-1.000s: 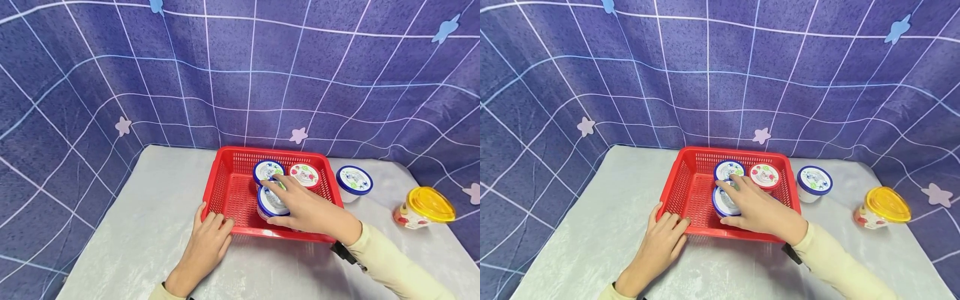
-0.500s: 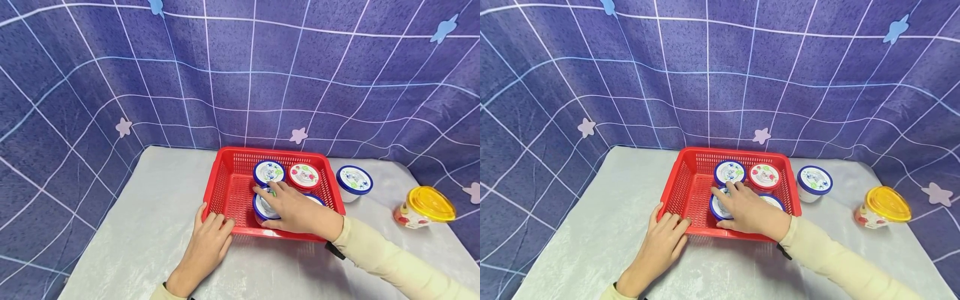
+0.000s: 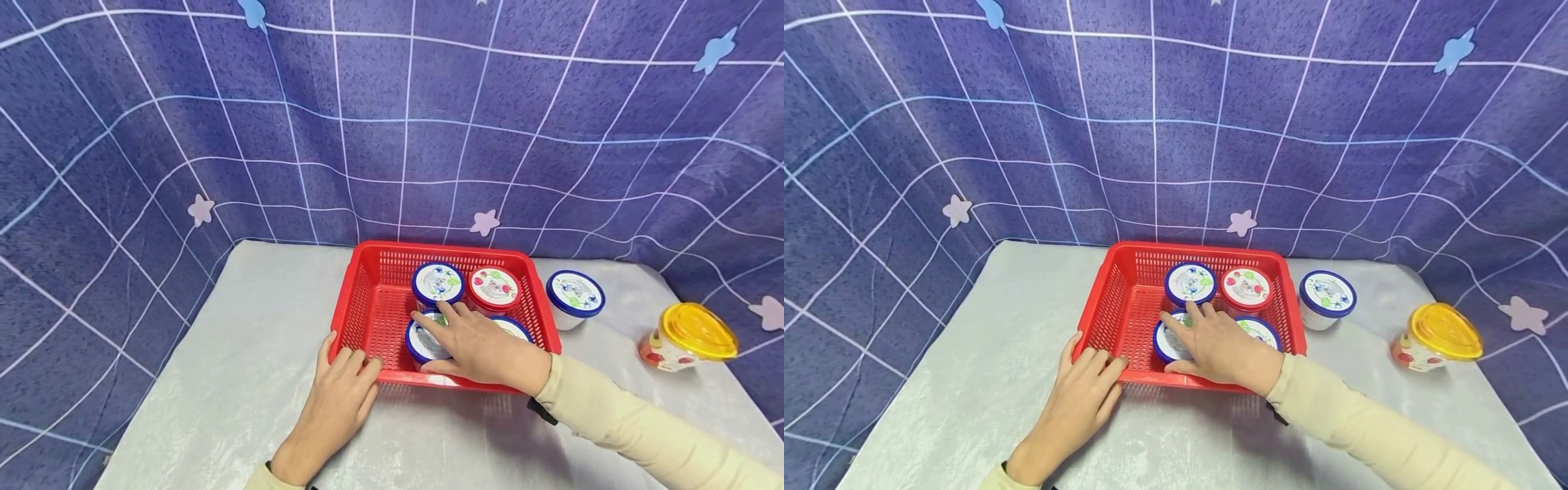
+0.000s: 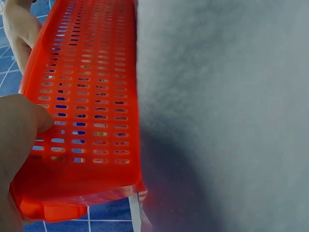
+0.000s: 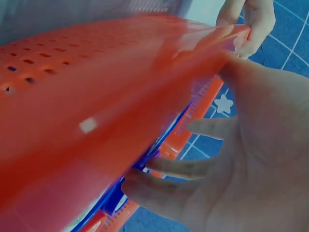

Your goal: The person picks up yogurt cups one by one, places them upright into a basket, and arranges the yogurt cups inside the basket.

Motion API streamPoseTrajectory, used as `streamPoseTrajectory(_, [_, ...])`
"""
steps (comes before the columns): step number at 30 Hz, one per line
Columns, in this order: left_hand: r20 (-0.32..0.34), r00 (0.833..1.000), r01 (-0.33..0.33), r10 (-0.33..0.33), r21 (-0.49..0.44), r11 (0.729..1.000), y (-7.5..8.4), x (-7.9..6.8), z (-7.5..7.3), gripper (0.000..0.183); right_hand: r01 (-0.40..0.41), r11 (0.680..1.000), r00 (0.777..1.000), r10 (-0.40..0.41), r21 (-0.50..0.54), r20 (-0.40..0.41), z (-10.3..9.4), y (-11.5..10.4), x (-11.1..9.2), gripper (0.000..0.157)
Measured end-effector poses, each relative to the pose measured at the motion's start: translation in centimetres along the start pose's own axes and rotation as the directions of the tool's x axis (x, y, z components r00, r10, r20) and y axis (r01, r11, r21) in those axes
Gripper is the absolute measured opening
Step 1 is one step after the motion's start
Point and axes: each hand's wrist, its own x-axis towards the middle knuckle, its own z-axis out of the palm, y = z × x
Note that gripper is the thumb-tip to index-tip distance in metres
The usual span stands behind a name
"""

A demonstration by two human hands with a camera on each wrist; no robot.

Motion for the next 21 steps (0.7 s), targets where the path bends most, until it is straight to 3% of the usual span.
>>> streamPoseTrajectory(6, [0.003, 1.0, 0.005, -0.005, -0.005, 1.0, 0.0, 0.0, 0.1, 0.022, 0.0, 1.0, 1.0, 0.0, 0.018, -0.01, -0.5, 0.2, -1.0, 0.081])
streamPoseTrajectory(15, [0.004, 1.0, 0.006, -0.006, -0.019, 1.0, 0.1, 0.2, 0.3, 0.022, 0.028, 0.999, 0.98, -0.031, -0.018, -0.196, -1.6, 1.7, -3.9, 0.076])
streamPoseTrajectory(21, [0.008, 1.0, 0.018, -0.018, -0.027, 0.999, 0.1, 0.2, 0.2, 0.022, -0.08, 0.993, 0.976, 0.096, 0.09, -0.194, -2.1, 3.5, -6.0, 0.075])
